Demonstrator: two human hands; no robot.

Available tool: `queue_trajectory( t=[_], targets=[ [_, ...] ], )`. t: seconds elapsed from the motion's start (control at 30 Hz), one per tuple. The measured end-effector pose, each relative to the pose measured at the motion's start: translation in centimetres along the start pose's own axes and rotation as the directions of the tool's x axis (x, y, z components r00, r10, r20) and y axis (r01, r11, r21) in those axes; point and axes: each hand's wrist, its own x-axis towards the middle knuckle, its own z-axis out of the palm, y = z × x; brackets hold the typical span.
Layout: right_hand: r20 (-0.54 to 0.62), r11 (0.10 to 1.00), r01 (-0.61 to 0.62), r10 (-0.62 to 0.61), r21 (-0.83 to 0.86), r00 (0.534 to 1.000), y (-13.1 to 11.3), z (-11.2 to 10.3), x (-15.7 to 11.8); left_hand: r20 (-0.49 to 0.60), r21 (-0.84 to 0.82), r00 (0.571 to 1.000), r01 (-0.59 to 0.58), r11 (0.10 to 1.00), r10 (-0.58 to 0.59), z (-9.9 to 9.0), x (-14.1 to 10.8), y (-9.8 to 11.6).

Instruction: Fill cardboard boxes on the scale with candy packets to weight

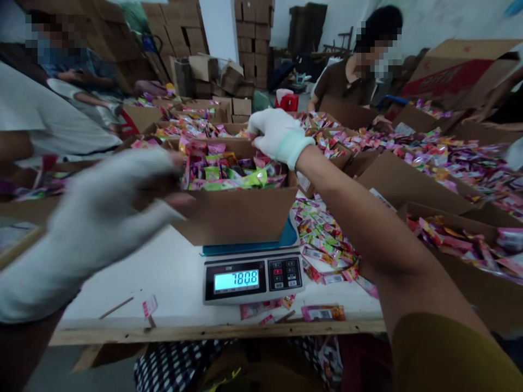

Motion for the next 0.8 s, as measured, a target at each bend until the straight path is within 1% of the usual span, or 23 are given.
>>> queue_trajectory(
  t=[0.03,0.07,0.1,0.13,0.17,0.2,0.23,0.33,0.37,0.4,0.43,0.5,0.53,0.57,0.6,0.67,0.7,0.73,0.77,0.8],
  targets=[
    [-0.018,1.0,0.007,-0.007,0.002,1.0,0.1,0.0,0.0,0.134,0.141,0.991,-0.043,0.989,0.024,0.5,0.4,0.4],
    [-0.049,0.999,0.023,-0.021,0.028,0.999,0.2,0.0,-0.1,0.247,0.272,0.969,-0.082,0.959,0.013,0.9,0.8,0.7],
    [-0.084,0.997,0.04,-0.034,0.065,0.996,0.3,-0.1,-0.3,0.325,0.37,0.946,-0.11,0.923,-0.018,1.2,1.0,0.9],
    [-0.115,0.994,0.053,-0.041,0.101,0.993,0.3,-0.3,-0.5,0.369,0.432,0.928,-0.122,0.894,-0.052,1.4,1.1,1.0],
    [-0.132,0.989,0.066,-0.048,0.132,0.99,0.2,-0.4,-0.8,0.394,0.46,0.916,-0.13,0.878,-0.071,1.4,1.1,1.0],
    [-0.131,0.985,0.076,-0.056,0.152,0.99,0.0,-0.6,-1.1,0.411,0.47,0.908,-0.137,0.872,-0.079,1.4,1.0,1.1],
    [-0.106,0.985,0.085,-0.069,0.153,0.992,-0.2,-0.8,-1.3,0.421,0.473,0.904,-0.145,0.869,-0.078,1.3,0.8,1.0],
    [0.023,0.996,0.081,-0.081,0.035,0.996,-0.9,-1.6,-1.9,0.423,0.489,0.903,-0.153,0.859,-0.08,1.0,0.1,1.0],
    [0.024,0.998,0.064,-0.064,-0.009,0.998,-1.0,-2.0,-2.0,0.425,0.493,0.901,-0.154,0.856,-0.083,0.9,-0.1,1.0],
    [-0.013,0.999,0.045,-0.045,-0.031,0.999,-1.0,-2.5,-2.0,0.431,0.497,0.898,-0.156,0.854,-0.087,0.8,-0.2,0.9],
    [-0.079,0.999,0.034,-0.035,-0.023,0.996,-0.9,-3.0,-2.0,0.439,0.498,0.895,-0.163,0.852,-0.085,0.7,-0.3,0.7],
    [-0.222,0.996,0.064,-0.049,0.063,0.974,-0.5,-3.8,-2.0,0.446,0.497,0.892,-0.188,0.847,-0.064,0.5,-0.5,0.3],
    [-0.262,0.99,0.088,-0.057,0.107,0.963,-0.3,-4.2,-1.9,0.449,0.496,0.892,-0.203,0.844,-0.049,0.5,-0.5,0.1],
    [-0.257,0.986,0.102,-0.065,0.132,0.964,-0.2,-4.3,-1.8,0.45,0.497,0.892,-0.215,0.84,-0.038,0.4,-0.5,-0.1],
    [-0.2,0.987,0.099,-0.073,0.123,0.977,-0.2,-4.3,-1.8,0.448,0.502,0.893,-0.219,0.836,-0.035,0.4,-0.6,-0.2],
    [0.006,0.997,0.075,-0.075,0.012,0.997,-0.6,-3.9,-1.7,0.453,0.515,0.89,-0.217,0.829,-0.049,0.2,-0.6,-0.1],
    [0.1,0.996,0.075,-0.069,-0.054,0.993,-0.9,-3.6,-1.7,0.457,0.523,0.887,-0.211,0.826,-0.062,0.1,-0.6,0.0],
    [0.15,0.992,0.084,-0.069,-0.096,0.986,-1.2,-3.3,-1.7,0.462,0.526,0.885,-0.212,0.824,-0.067,0.0,-0.6,0.1],
    [0.135,0.991,0.092,-0.078,-0.1,0.988,-1.5,-3.2,-1.8,0.469,0.523,0.881,-0.22,0.823,-0.062,-0.3,-0.7,0.2],
    [0.056,0.994,0.087,-0.084,-0.065,0.995,-1.6,-3.2,-2.0,0.478,0.517,0.877,-0.232,0.824,-0.053,-0.7,-0.9,0.1]
  ],
)
